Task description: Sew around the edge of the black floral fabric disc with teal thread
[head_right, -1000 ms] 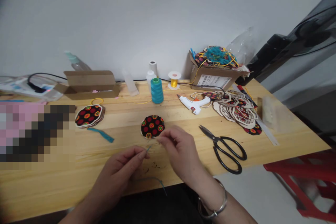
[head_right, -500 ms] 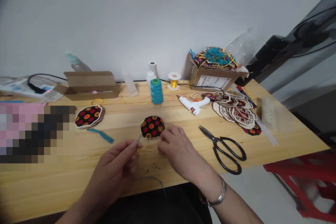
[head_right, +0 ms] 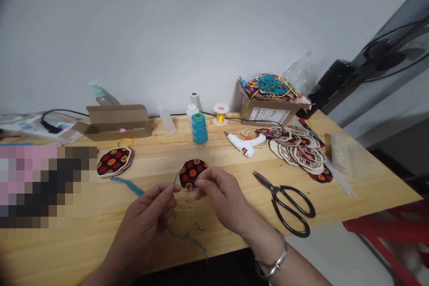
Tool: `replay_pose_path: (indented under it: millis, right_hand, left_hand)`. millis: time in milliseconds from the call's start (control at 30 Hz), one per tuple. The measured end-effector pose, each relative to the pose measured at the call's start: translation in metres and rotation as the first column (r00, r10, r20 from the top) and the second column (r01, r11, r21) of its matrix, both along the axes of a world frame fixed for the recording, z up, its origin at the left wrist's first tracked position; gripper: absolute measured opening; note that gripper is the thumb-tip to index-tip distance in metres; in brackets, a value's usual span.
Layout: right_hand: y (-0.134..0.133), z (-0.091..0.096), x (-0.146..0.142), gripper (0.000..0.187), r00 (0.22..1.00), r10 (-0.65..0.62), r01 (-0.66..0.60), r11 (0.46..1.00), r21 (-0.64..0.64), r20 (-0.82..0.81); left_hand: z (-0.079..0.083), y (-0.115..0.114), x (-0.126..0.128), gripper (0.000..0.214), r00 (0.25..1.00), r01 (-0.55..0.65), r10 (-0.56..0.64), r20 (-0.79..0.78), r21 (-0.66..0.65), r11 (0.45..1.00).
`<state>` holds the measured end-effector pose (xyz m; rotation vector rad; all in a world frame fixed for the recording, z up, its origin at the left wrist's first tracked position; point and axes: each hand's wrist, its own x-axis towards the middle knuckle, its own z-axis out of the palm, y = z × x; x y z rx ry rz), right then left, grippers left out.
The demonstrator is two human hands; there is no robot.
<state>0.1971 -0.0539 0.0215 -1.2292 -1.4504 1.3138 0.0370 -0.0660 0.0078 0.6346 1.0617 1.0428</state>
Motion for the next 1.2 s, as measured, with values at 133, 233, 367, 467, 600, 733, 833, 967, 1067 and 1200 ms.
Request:
replay_pose_path:
  millis: [133,233,367,467,600,733,833,967,1067,1200]
  right_hand:
    - [0.004,0.002,-0.015,0.018,0.976,-0.160,0.141,0.981,-0.131,-0.150]
    - [0.007,0.005,-0.024,0.019,0.954,-0.244,0.229,0.968,-0.102,-0.177]
    - [0.008,0.007,-0.032,0.019,0.940,-0.329,0.333,0.942,0.037,-0.097]
    - [0.005,0.002,-0.036,0.014,0.929,-0.367,0.369,0.915,0.163,-0.040]
    - [0.000,-0.009,-0.039,0.011,0.927,-0.373,0.340,0.883,0.325,0.044]
    - [-0.002,-0.014,-0.038,0.010,0.925,-0.364,0.281,0.848,0.449,0.109]
    - [-0.003,-0.014,-0.037,0.011,0.928,-0.345,0.243,0.844,0.478,0.137]
    - [-0.003,-0.013,-0.036,0.012,0.931,-0.324,0.203,0.842,0.499,0.167]
    - [-0.003,-0.013,-0.034,0.012,0.925,-0.324,0.185,0.839,0.512,0.196]
    - [-0.003,-0.012,-0.033,0.012,0.924,-0.315,0.166,0.842,0.514,0.217]
  left_hand:
    - [0.004,0.010,0.004,0.019,0.998,-0.024,0.027,-0.049,0.056,0.998]
    - [0.009,0.020,0.008,0.019,0.997,-0.039,0.044,-0.059,0.084,0.996]
    - [0.015,0.026,0.013,0.019,0.999,-0.041,0.043,-0.031,0.091,0.995]
    - [0.018,0.025,0.015,0.018,0.998,-0.049,0.047,0.051,0.035,0.998]
    - [0.019,0.021,0.017,0.018,0.985,-0.038,0.043,0.165,-0.030,0.999]
    - [0.015,0.019,0.016,0.018,0.979,-0.026,0.036,0.199,-0.053,0.998]
    - [0.013,0.017,0.014,0.018,0.978,-0.030,0.041,0.205,-0.058,0.998]
    - [0.013,0.015,0.014,0.017,0.979,-0.029,0.040,0.200,-0.056,0.998]
    - [0.013,0.016,0.015,0.017,0.979,-0.033,0.043,0.201,-0.053,0.998]
    - [0.012,0.016,0.016,0.019,0.973,-0.026,0.039,0.229,-0.059,0.998]
